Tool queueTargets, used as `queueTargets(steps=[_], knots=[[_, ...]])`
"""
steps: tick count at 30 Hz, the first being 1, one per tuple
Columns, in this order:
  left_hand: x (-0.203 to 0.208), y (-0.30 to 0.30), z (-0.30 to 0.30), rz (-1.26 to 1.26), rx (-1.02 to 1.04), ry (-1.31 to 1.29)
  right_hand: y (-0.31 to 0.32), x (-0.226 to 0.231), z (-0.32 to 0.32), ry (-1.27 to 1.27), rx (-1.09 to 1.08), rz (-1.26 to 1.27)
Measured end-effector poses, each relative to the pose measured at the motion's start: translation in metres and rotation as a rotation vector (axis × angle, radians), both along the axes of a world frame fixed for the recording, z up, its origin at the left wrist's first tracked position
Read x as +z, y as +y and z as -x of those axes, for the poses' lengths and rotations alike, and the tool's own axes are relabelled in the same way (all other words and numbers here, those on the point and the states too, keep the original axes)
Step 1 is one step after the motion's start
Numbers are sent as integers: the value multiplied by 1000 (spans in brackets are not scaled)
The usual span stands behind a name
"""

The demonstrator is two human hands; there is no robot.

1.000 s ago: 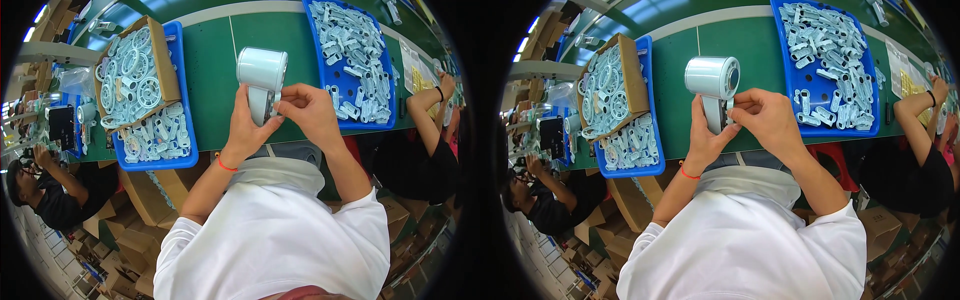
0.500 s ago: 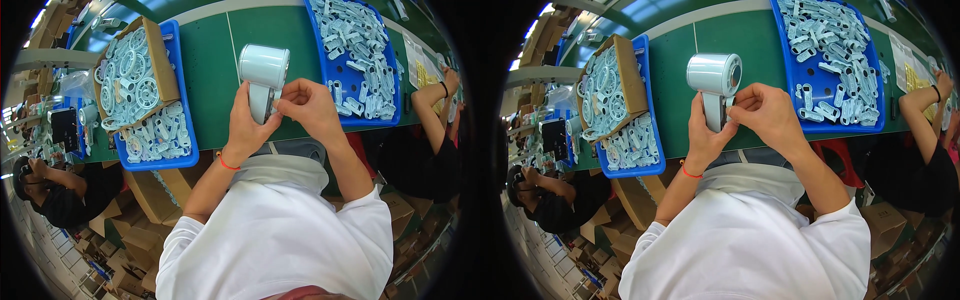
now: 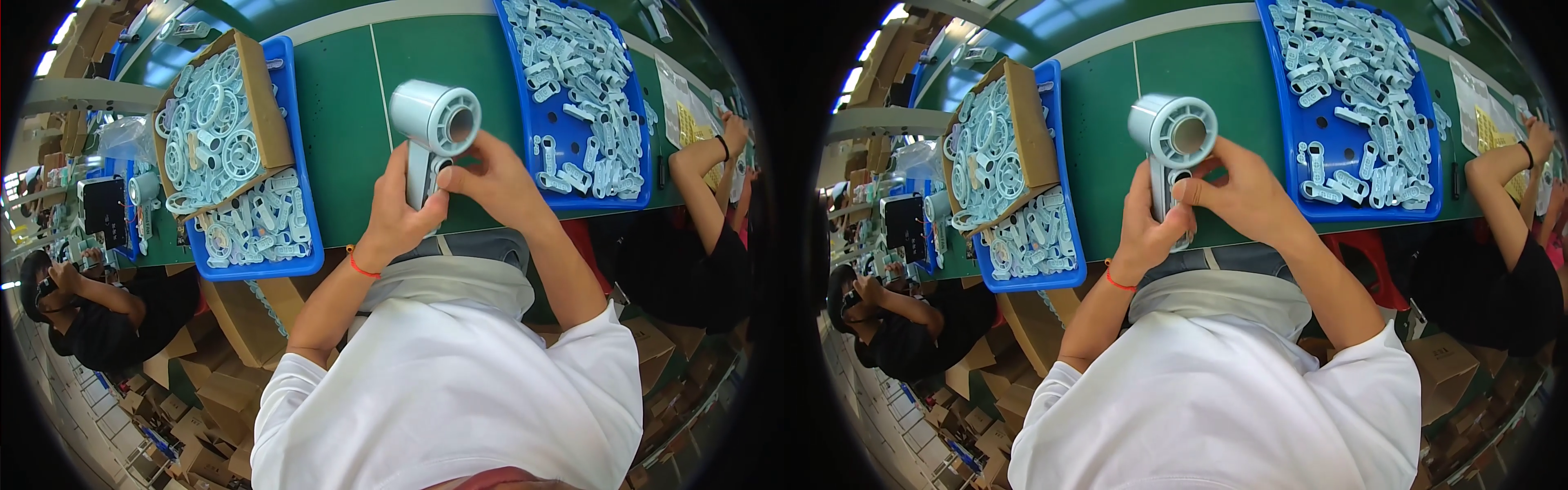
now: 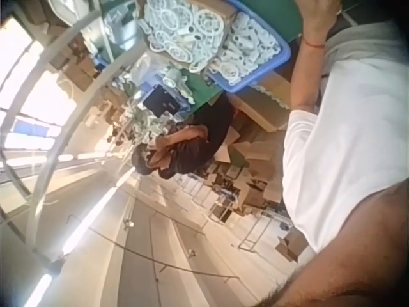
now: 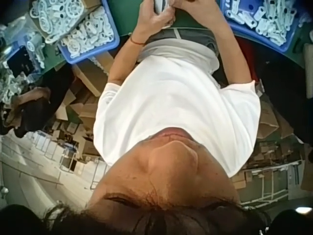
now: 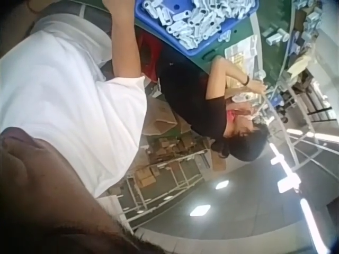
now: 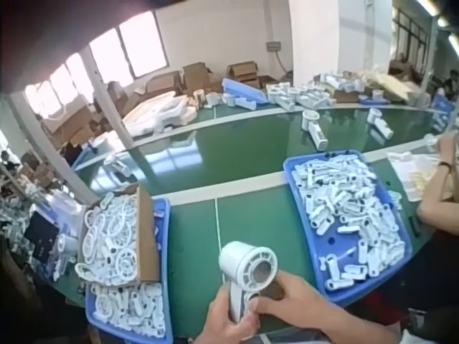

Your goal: Assembling handheld hair dryer components on a factory production line.

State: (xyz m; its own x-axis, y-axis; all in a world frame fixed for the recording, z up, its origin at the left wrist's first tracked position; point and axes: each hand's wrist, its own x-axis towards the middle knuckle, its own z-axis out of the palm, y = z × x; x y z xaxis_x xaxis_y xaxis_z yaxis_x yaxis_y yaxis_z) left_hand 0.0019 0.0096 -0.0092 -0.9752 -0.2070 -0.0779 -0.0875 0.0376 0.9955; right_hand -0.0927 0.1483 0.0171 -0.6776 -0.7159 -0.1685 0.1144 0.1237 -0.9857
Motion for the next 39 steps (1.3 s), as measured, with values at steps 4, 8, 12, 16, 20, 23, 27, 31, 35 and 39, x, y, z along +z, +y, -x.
queueTargets(steps=[4, 8, 12, 16, 20, 23, 27, 31, 35, 39], knots=[[-1, -1, -1, -166, -64, -10, 1, -8, -9, -210, -3, 194], [0, 2, 4, 117, -139, 185, -7, -11, -21, -132, -116, 123], [-5, -4, -9, 346, 231, 367, -14, -4, -8, 403, -289, 496], [-18, -10, -22, 69, 274, 227, -19, -22, -4, 513, -315, 450], [-16, -3, -36, 180, 298, 251, -28, 1, -12, 953, -255, 84], [12, 5, -44, 615, 8, 675, -15, -48, -8, 1020, -115, 37], [44, 20, -25, 1280, 191, 797, -31, -24, -15, 945, 65, -138], [44, -8, -22, 1369, 67, 218, -15, -5, -19, 1073, 242, -292], [39, -14, -18, 1441, -14, 197, 0, 0, -12, 1007, 194, -369], [30, -16, -10, 1325, -20, 258, 2, -19, -17, 1039, 127, -275]])
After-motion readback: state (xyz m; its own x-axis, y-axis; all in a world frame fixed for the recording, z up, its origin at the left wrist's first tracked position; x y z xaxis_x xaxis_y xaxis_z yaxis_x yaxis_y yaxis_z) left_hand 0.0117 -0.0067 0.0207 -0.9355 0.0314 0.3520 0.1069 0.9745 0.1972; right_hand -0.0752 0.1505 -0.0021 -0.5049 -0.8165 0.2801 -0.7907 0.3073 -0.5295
